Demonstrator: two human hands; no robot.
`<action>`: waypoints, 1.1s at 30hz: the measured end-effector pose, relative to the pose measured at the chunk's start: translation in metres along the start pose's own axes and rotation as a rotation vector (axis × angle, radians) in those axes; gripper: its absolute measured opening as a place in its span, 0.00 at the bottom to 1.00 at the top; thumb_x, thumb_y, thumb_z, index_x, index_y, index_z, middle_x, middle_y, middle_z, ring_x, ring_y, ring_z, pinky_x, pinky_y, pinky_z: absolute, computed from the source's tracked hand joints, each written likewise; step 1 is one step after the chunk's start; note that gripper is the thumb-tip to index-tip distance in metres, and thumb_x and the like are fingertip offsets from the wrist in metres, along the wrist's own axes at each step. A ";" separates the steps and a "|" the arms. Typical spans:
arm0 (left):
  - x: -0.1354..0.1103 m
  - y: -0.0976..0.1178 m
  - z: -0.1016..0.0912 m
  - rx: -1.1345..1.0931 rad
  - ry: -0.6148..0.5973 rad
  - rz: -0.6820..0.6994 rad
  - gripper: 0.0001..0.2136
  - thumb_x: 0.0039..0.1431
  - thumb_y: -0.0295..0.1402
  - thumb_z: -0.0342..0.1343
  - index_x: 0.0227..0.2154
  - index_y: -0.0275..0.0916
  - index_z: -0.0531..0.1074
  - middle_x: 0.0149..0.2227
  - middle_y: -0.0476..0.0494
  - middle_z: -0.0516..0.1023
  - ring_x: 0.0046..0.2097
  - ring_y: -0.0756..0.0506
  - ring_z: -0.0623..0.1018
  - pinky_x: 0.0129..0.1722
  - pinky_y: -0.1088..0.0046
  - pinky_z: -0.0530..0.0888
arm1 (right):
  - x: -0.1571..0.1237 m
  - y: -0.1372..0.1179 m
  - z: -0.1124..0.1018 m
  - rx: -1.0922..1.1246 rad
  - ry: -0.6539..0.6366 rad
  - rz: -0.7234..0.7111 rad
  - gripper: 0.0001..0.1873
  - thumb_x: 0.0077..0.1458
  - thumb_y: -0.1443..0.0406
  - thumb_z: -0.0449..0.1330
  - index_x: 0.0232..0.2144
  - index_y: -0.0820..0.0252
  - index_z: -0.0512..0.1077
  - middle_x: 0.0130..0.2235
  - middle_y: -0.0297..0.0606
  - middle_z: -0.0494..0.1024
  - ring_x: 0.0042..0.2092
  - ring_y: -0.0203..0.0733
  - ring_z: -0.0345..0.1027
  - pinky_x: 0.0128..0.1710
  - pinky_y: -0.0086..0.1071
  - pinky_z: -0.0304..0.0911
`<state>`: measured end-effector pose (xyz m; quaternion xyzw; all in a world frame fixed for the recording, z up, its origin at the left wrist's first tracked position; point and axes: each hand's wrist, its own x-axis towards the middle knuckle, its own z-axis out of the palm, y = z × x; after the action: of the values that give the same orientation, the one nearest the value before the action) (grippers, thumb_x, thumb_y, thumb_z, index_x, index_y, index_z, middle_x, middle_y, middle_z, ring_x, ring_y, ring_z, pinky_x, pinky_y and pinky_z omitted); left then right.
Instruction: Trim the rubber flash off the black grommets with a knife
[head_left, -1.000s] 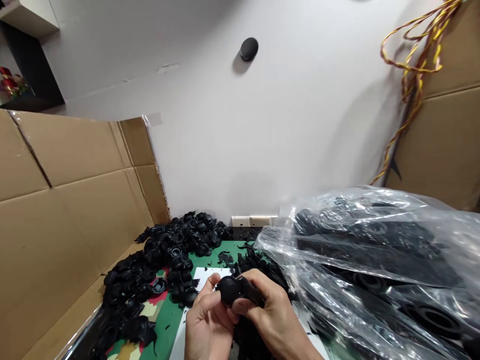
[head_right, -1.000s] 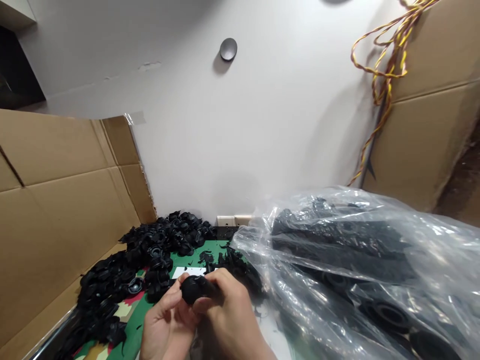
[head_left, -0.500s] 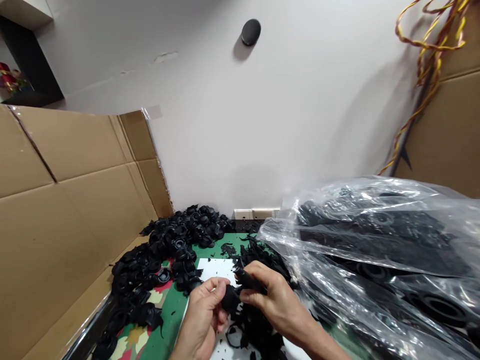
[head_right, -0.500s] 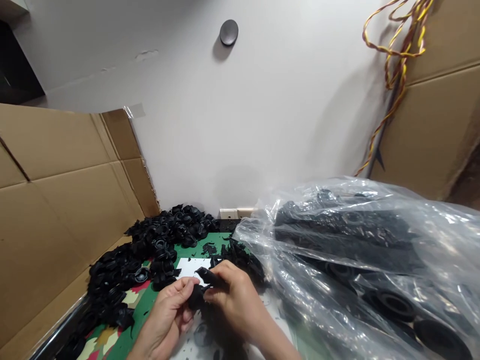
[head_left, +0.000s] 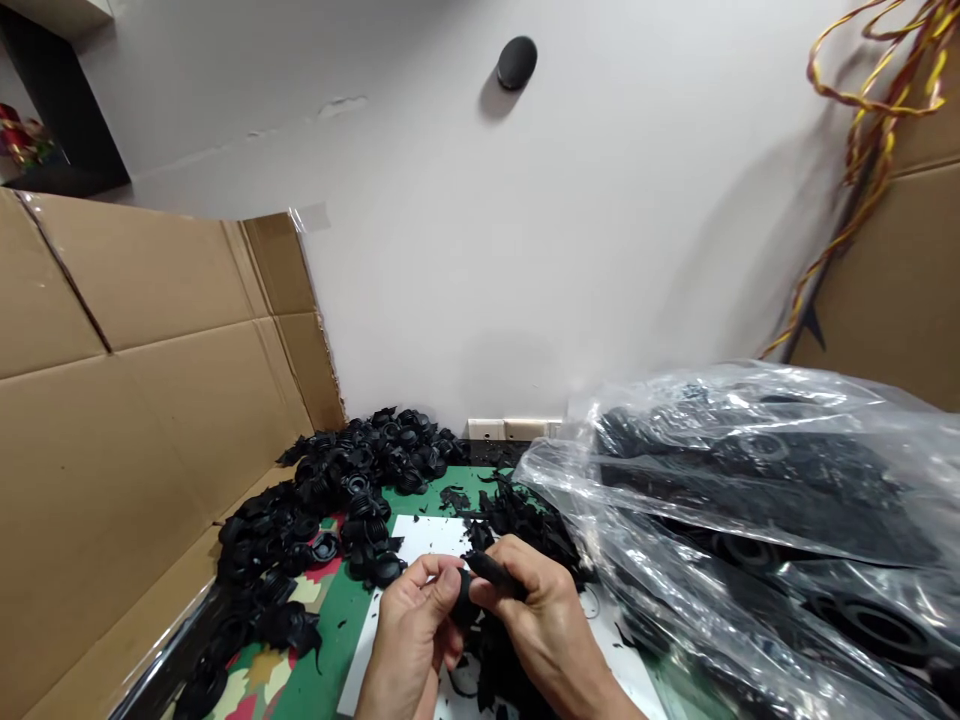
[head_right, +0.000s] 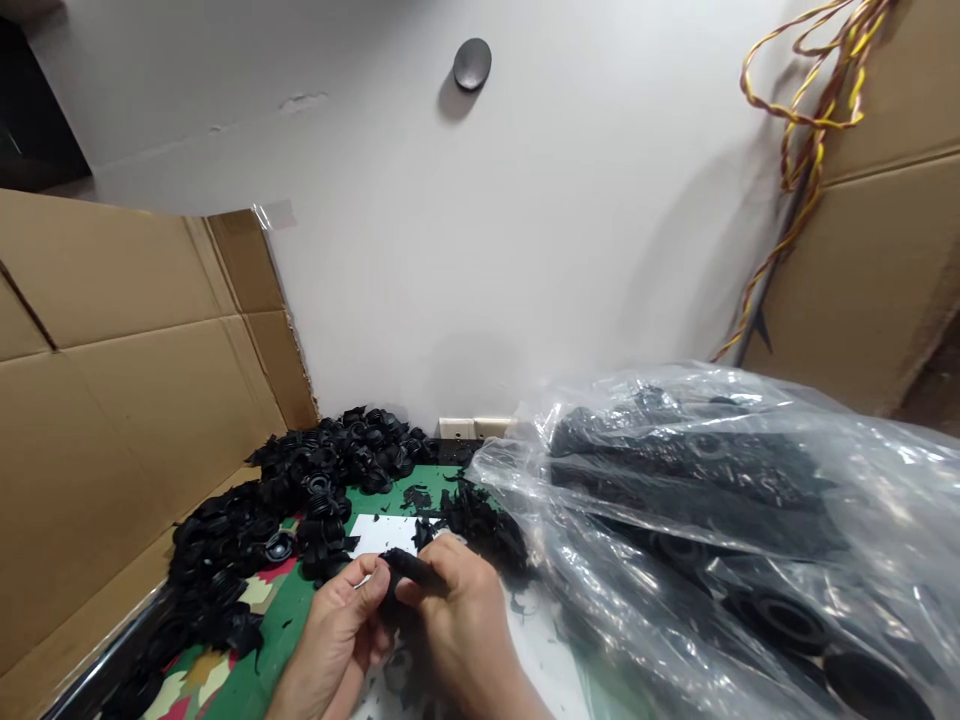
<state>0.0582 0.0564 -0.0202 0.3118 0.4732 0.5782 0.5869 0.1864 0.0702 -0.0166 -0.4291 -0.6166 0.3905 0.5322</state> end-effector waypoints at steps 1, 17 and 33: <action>0.000 0.000 0.000 -0.008 -0.005 -0.005 0.19 0.35 0.45 0.70 0.23 0.36 0.72 0.15 0.57 0.67 0.14 0.60 0.60 0.13 0.84 0.53 | 0.000 0.000 0.001 -0.014 0.009 -0.011 0.08 0.42 0.64 0.54 0.15 0.57 0.62 0.21 0.32 0.64 0.25 0.39 0.59 0.27 0.30 0.55; -0.018 -0.016 -0.003 -0.281 -0.024 -0.077 0.17 0.32 0.40 0.73 0.24 0.38 0.75 0.15 0.52 0.72 0.14 0.56 0.64 0.15 0.79 0.59 | 0.023 0.043 -0.018 -0.164 0.165 0.027 0.11 0.49 0.59 0.56 0.19 0.58 0.67 0.21 0.33 0.71 0.26 0.42 0.64 0.26 0.32 0.59; -0.008 -0.018 -0.010 -0.377 -0.045 -0.072 0.17 0.36 0.39 0.72 0.30 0.36 0.76 0.16 0.51 0.71 0.17 0.53 0.67 0.17 0.79 0.63 | 0.001 0.005 -0.010 0.029 -0.043 0.143 0.07 0.47 0.63 0.57 0.27 0.60 0.73 0.29 0.37 0.75 0.32 0.44 0.69 0.33 0.34 0.63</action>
<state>0.0569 0.0439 -0.0389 0.1919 0.3542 0.6281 0.6658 0.1972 0.0732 -0.0198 -0.4558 -0.5900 0.4454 0.4958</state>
